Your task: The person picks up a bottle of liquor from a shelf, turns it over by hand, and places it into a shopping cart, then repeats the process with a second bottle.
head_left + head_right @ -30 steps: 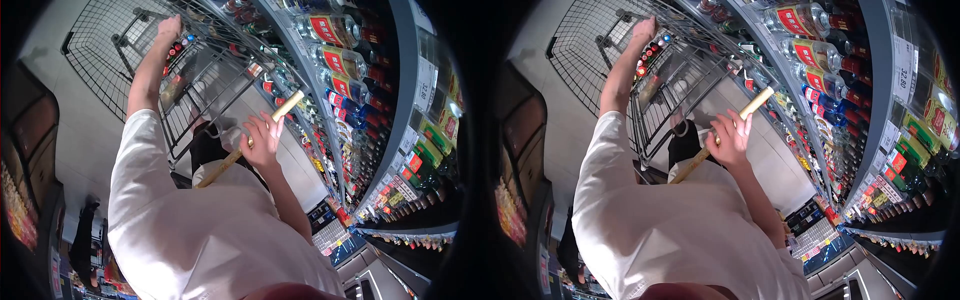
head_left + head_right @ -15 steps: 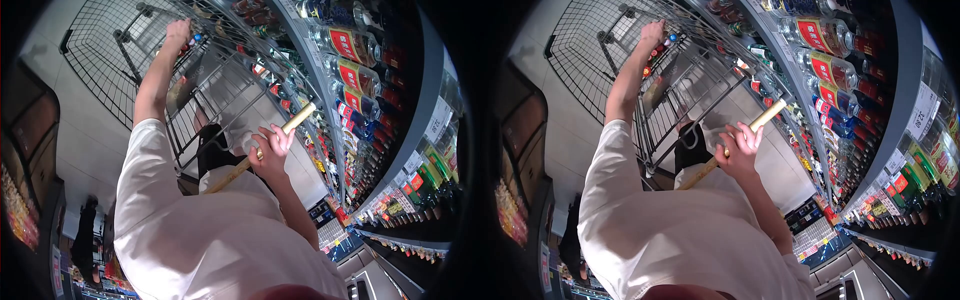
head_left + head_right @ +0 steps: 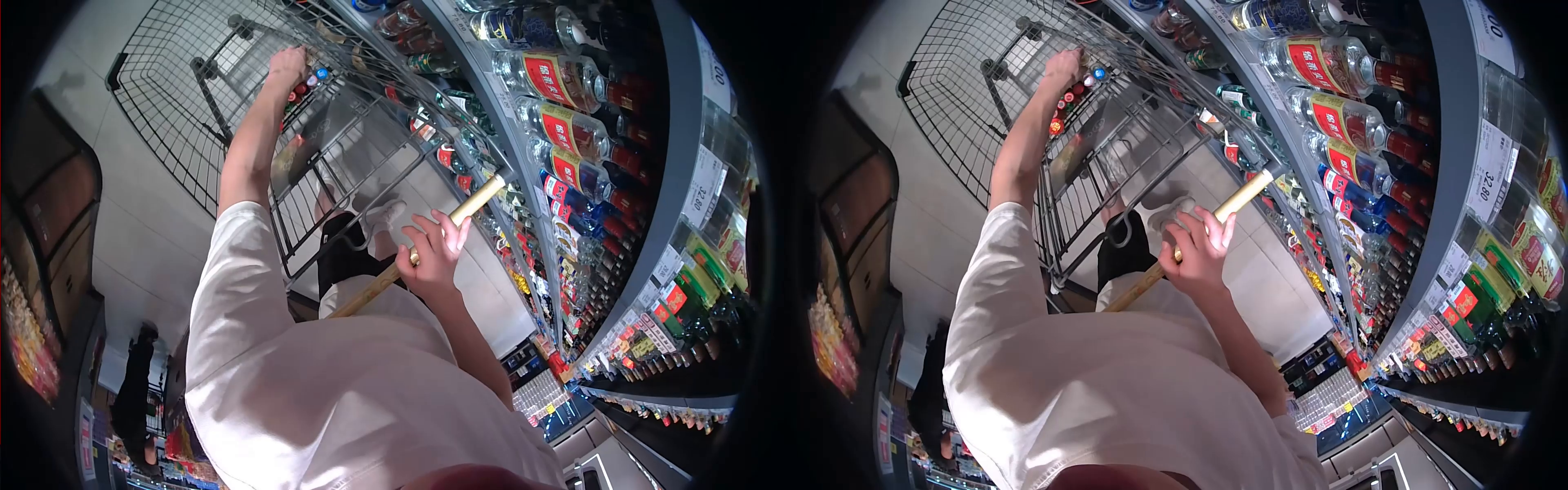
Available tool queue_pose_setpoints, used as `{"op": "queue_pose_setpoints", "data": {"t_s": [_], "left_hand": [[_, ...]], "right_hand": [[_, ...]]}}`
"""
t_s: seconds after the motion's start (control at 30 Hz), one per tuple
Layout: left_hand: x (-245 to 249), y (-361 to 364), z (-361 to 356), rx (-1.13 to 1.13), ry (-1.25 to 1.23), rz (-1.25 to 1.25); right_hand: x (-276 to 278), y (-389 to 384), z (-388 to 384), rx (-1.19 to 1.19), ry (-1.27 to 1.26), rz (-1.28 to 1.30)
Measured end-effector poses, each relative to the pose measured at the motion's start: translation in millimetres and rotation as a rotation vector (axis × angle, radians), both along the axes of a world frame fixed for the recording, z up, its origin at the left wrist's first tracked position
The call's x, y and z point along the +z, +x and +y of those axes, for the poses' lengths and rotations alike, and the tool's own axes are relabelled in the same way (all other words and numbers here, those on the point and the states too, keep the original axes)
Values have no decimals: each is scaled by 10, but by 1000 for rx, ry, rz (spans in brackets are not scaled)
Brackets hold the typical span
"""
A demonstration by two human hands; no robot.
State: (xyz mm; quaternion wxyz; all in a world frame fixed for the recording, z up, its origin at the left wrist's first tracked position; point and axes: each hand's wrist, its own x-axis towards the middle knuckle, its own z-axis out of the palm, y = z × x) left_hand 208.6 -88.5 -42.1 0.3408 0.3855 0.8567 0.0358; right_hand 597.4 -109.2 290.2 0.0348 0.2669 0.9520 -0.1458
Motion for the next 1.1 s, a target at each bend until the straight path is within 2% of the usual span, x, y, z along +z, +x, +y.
{"op": "queue_pose_setpoints", "data": {"t_s": [0.13,0.23,0.27,0.33,0.4,0.5,0.57,0.63,0.67,0.7,0.73,0.8,0.83,0.87,0.93,1.1], "left_hand": [[-139,-59,-49,10,21,-12],[-15,-167,-201,320,139,-82],[-19,-211,-277,324,137,-74],[-33,-274,-470,622,293,-117],[-13,-303,-704,675,332,-101],[475,-110,-959,701,520,-167],[932,178,-1109,624,672,-246],[1725,608,-1265,489,753,-198],[2257,859,-1305,479,769,-278],[2413,1102,-1380,337,853,-150],[2675,1399,-1423,369,892,-321],[3030,1902,-1527,241,840,-521],[3138,2124,-1566,171,808,-628],[3184,2263,-1587,-11,828,-514],[3383,2536,-1619,103,859,-353],[3419,2865,-1686,11,770,-136]], "right_hand": [[-15,14,0,5,-6,23],[-6,19,-5,6,-15,44],[-5,14,-3,6,-23,51],[-18,26,0,11,-29,63],[-21,38,-10,28,-40,75],[-8,48,-6,19,-51,85],[-7,47,2,39,-35,93],[-27,61,1,41,-32,113],[-37,74,-9,33,-27,117],[-46,92,-19,40,-32,127],[-65,94,-12,44,-22,136],[-42,101,7,53,-12,153],[-26,94,9,54,-15,156],[-11,94,3,55,-18,157],[-14,123,6,74,-18,165],[-5,241,93,141,-16,217]]}}
